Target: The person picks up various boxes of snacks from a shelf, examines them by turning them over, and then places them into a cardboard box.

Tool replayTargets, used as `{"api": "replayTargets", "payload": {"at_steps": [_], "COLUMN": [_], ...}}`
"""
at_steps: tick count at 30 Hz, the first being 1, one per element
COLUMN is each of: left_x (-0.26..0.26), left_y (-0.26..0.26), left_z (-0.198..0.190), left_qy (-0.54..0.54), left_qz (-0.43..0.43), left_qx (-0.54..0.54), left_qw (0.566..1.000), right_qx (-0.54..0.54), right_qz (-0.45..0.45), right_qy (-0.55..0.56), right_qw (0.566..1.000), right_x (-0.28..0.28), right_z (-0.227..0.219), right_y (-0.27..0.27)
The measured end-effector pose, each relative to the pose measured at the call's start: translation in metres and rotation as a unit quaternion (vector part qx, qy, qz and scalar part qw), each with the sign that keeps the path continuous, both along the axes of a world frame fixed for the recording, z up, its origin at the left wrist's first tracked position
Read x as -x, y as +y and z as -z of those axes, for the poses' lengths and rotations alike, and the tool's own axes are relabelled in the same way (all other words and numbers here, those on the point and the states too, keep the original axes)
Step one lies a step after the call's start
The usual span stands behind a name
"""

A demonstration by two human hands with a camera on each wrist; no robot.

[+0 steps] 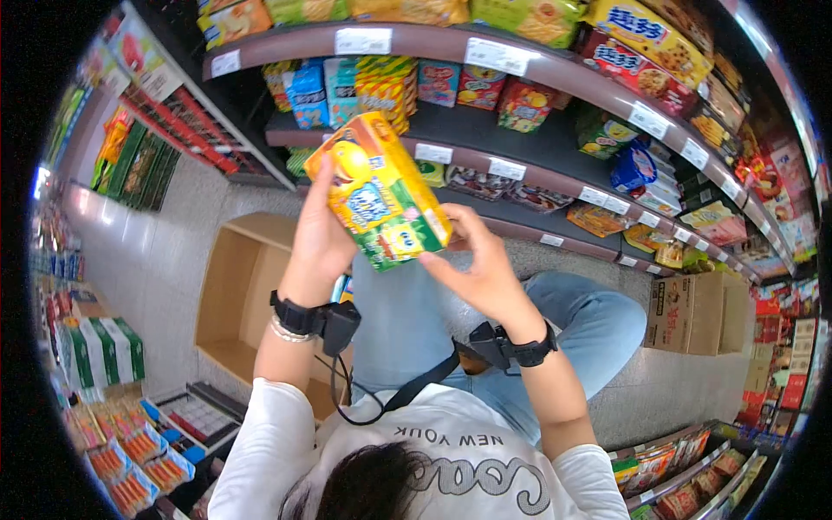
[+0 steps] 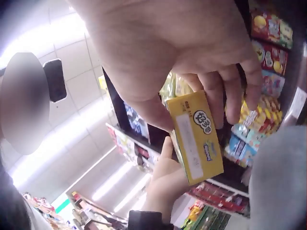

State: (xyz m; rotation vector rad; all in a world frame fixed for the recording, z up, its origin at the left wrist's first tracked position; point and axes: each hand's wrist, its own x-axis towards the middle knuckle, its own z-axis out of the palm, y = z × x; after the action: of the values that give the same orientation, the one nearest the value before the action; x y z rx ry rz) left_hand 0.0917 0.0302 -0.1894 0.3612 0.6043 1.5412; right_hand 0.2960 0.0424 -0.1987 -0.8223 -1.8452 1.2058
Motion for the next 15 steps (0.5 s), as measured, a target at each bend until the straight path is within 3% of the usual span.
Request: {"api": "replayTargets", "payload": {"at_steps": [7, 10, 11, 15], "left_x": [0.086, 0.111, 0.116, 0.138], "left_y": [-0.104, -0.143, -0.153, -0.188], "left_z": [0.020, 0.040, 0.049, 0.068], "left_qy": [0.079, 0.108, 0.124, 0.200], "left_qz": [-0.135, -0.185, -0.202, -0.213], "left_qx": [0.050, 0.070, 0.081, 0.108], "left_qw": [0.986, 0.974, 0.968, 0.950], "right_qx": [-0.057, 0.046, 0.078, 0.002], "right_qz": [-0.131, -0.225, -0.249, -0.282], "right_qy": [-0.063, -0.025, -0.083, -0.129], "right_qw": [0.988, 0.973, 0.962, 0.951], "right_x": [0.089, 0.131, 0.140, 0.189], "right_z": [0.032, 0.043, 0.038, 0.074], "right_y": [-0.037, -0.043, -0.044, -0.056]}}
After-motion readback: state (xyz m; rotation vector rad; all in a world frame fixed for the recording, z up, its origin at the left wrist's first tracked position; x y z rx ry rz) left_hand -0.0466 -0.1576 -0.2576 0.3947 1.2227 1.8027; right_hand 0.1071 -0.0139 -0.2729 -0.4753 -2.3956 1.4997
